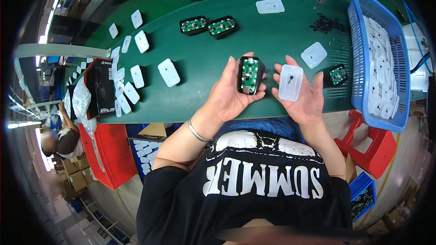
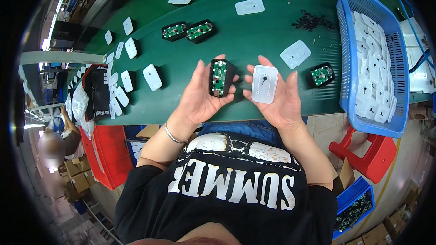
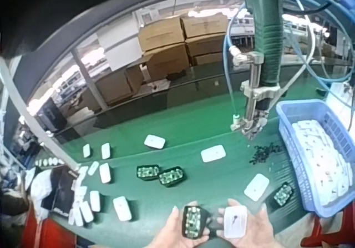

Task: Manually assemble circuit boards into plastic housings and use a pneumatic screw machine to secure them.

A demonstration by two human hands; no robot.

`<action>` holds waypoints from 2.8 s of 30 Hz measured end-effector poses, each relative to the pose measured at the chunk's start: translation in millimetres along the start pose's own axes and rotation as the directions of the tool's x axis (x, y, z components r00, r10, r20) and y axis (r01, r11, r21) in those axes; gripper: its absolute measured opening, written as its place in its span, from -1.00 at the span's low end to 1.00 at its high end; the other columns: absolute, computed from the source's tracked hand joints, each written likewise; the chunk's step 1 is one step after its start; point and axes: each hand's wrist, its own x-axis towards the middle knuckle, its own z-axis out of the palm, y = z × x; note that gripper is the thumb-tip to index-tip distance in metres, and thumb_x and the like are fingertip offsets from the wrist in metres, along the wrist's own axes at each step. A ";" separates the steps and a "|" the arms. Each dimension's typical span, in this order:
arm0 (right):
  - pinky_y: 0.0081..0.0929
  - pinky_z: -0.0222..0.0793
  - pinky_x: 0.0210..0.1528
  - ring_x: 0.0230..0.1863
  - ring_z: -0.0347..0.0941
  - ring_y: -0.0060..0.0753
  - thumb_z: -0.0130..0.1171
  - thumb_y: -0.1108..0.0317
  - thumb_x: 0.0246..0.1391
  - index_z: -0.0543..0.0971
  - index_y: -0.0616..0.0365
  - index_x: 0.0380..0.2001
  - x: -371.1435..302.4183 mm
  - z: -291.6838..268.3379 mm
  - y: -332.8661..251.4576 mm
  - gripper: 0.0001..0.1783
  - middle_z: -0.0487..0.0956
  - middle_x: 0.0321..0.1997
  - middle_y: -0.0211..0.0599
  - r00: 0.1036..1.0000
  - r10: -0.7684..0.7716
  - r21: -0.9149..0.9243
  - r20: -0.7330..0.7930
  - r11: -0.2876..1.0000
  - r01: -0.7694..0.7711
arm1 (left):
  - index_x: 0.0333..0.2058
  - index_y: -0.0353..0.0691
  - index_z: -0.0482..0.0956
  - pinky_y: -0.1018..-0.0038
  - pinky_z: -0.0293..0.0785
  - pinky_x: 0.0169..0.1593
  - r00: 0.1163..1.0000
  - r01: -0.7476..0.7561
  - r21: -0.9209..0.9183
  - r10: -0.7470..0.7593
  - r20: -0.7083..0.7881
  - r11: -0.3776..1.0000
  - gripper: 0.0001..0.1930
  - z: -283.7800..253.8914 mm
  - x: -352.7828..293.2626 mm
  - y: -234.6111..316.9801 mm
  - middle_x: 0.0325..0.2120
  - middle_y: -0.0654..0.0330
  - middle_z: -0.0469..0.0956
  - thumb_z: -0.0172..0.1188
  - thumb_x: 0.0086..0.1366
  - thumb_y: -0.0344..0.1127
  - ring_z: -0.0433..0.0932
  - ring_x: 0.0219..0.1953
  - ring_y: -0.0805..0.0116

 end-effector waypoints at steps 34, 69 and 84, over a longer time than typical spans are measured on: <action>-0.25 -0.14 0.26 0.26 -0.04 -0.31 -0.51 -0.52 -0.14 -0.29 -0.07 0.27 -0.4 7.3 14.7 0.04 0.05 0.23 -0.33 0.956 -0.293 -0.399 0.004 0.876 0.270 | -0.09 -0.12 0.36 0.27 0.47 -0.42 0.789 -0.262 0.875 0.432 0.436 -0.406 -0.47 47.0 45.4 -41.4 -0.32 0.05 0.38 0.19 0.02 0.04 0.50 -0.41 0.04; -0.17 -0.13 0.28 0.20 0.12 -0.17 -0.35 -0.09 0.17 0.21 0.34 0.06 -0.6 98.9 -45.9 -0.32 0.26 0.12 -0.01 0.245 -0.821 -0.649 0.516 -0.187 0.738 | 0.09 -0.15 0.09 0.42 0.55 -0.38 0.928 -0.338 0.488 0.198 0.316 0.805 -0.56 7.0 21.4 -4.9 -0.14 -0.01 0.38 -0.11 0.23 -0.44 0.48 -0.22 0.27; -0.42 0.27 -0.07 -0.22 0.38 -0.36 0.20 0.08 -0.14 0.26 0.33 -0.02 66.6 197.9 -193.8 -0.30 0.38 -0.27 -0.22 0.745 0.101 -0.722 0.659 0.360 0.590 | 0.07 -0.11 0.10 0.43 0.55 -0.43 0.983 -0.081 0.457 -0.005 0.185 0.886 -0.58 5.9 16.9 2.5 -0.21 -0.04 0.44 -0.13 0.22 -0.39 0.52 -0.41 0.30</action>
